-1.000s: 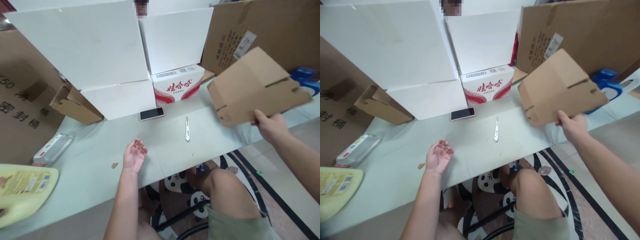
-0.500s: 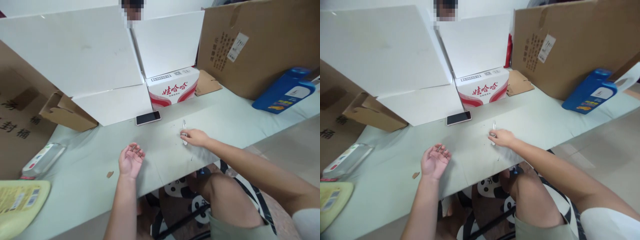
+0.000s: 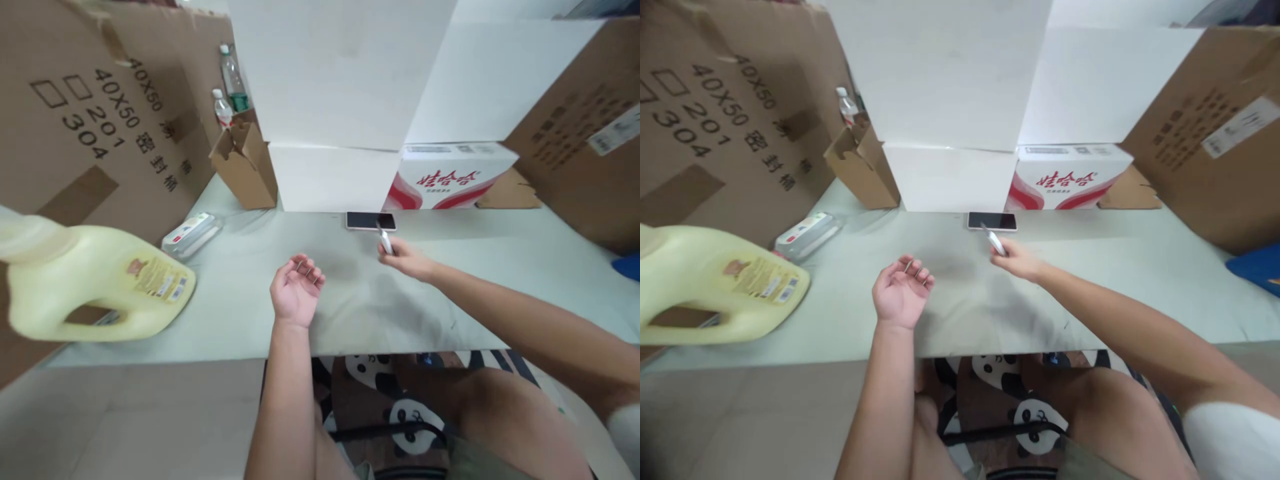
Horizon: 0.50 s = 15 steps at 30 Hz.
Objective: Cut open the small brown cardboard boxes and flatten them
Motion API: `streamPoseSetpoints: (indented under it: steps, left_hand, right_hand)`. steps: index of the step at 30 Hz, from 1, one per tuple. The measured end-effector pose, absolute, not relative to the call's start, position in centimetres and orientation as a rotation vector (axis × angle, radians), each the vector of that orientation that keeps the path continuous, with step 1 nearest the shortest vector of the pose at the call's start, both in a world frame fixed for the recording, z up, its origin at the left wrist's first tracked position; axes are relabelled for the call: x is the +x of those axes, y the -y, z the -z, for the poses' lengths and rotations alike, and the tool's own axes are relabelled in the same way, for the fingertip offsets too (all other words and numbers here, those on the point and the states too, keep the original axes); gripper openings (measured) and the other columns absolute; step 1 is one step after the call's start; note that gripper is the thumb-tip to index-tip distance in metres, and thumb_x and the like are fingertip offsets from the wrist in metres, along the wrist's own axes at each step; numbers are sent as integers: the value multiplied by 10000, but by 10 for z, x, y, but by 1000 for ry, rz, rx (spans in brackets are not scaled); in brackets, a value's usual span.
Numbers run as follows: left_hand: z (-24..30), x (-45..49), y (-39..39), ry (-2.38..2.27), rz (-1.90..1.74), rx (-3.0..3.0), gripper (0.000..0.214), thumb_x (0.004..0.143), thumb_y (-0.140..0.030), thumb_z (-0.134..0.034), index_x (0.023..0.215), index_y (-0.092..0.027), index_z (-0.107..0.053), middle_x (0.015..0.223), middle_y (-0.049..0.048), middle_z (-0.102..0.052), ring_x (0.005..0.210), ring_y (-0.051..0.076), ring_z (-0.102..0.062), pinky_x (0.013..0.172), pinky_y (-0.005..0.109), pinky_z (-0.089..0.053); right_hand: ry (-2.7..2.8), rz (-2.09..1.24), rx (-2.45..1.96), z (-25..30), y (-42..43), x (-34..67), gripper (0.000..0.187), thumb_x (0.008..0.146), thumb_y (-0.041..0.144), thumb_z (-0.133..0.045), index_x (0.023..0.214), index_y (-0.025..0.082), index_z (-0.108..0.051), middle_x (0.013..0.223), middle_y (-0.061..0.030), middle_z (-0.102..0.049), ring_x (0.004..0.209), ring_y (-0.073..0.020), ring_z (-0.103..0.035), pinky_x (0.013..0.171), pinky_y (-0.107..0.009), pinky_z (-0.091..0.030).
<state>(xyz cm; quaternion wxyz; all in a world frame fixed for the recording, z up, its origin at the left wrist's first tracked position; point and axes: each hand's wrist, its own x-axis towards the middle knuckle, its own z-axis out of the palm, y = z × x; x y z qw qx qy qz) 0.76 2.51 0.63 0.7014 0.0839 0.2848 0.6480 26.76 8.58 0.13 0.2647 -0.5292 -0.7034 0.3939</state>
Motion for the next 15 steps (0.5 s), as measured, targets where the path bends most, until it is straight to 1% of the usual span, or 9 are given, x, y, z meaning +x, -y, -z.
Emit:
streamPoseSetpoints:
  steps: [1,2,5,7,9,11,12,13,15]
  left_hand:
    - [-7,3,-24,-614,-1461,169,91,769,-265,-607,799,-191,-653,688,-5,-604,578,116,-575,607,263,-499]
    - [-7,0,-24,-592,-1474,157,88,782,-259,-597,809,-196,-652,695,-5,-602,584,115,-571,613,264,-494]
    - [-6,-11,-22,-567,-1481,167,86,817,-276,-587,829,-207,-637,706,-3,-590,596,120,-558,631,269,-481]
    - [-5,-18,-22,-584,-1475,158,100,828,-291,-571,832,-210,-630,721,5,-587,600,124,-551,640,275,-475]
    - [-4,-23,-23,-589,-1482,153,111,825,-307,-569,823,-208,-619,723,10,-574,599,123,-546,638,271,-469]
    - [-3,-26,-25,-574,-1501,141,116,812,-312,-570,811,-204,-611,714,13,-554,592,118,-541,624,261,-459]
    - [-3,-27,-25,-559,-1507,133,116,804,-310,-568,808,-202,-610,709,13,-545,587,114,-538,616,257,-453]
    - [-3,-27,-26,-545,-1506,126,116,797,-307,-566,806,-200,-610,705,14,-536,582,110,-535,610,253,-449]
    - [-3,-26,-27,-531,-1492,125,121,789,-309,-563,806,-197,-607,709,16,-527,578,106,-530,604,252,-445]
  right_hand:
    - [1900,-1054,-1414,-4,-103,238,237,750,412,-644,756,233,-490,625,47,-476,587,-130,-419,599,-287,-376]
    - [1896,-999,-1389,-8,-122,207,254,788,437,-629,736,228,-494,617,43,-464,589,-129,-412,606,-294,-380]
    - [2007,-890,-1173,-21,-182,109,264,903,442,-527,779,210,-540,678,14,-513,687,-151,-506,721,-325,-464]
    - [2015,-844,-1029,-32,-222,47,272,959,414,-445,912,183,-580,822,-11,-575,852,-173,-591,863,-371,-500]
    - [2049,-706,-963,-44,-259,-3,275,951,383,-462,974,151,-609,1045,-32,-577,1074,-209,-603,1022,-450,-444]
    - [2083,-605,-954,-53,-291,-39,333,934,437,-478,977,139,-621,1281,-42,-493,1213,-288,-568,1094,-557,-359]
    - [2109,-572,-965,-56,-304,-52,368,912,475,-507,942,124,-614,1338,-51,-454,1235,-332,-556,1104,-609,-323]
    - [2131,-552,-984,-57,-314,-61,401,886,509,-541,899,112,-598,1351,-64,-437,1236,-366,-553,1104,-650,-298]
    - [2157,-524,-1034,-58,-321,-69,436,840,542,-603,814,111,-545,1249,-82,-478,1206,-392,-569,1096,-687,-295]
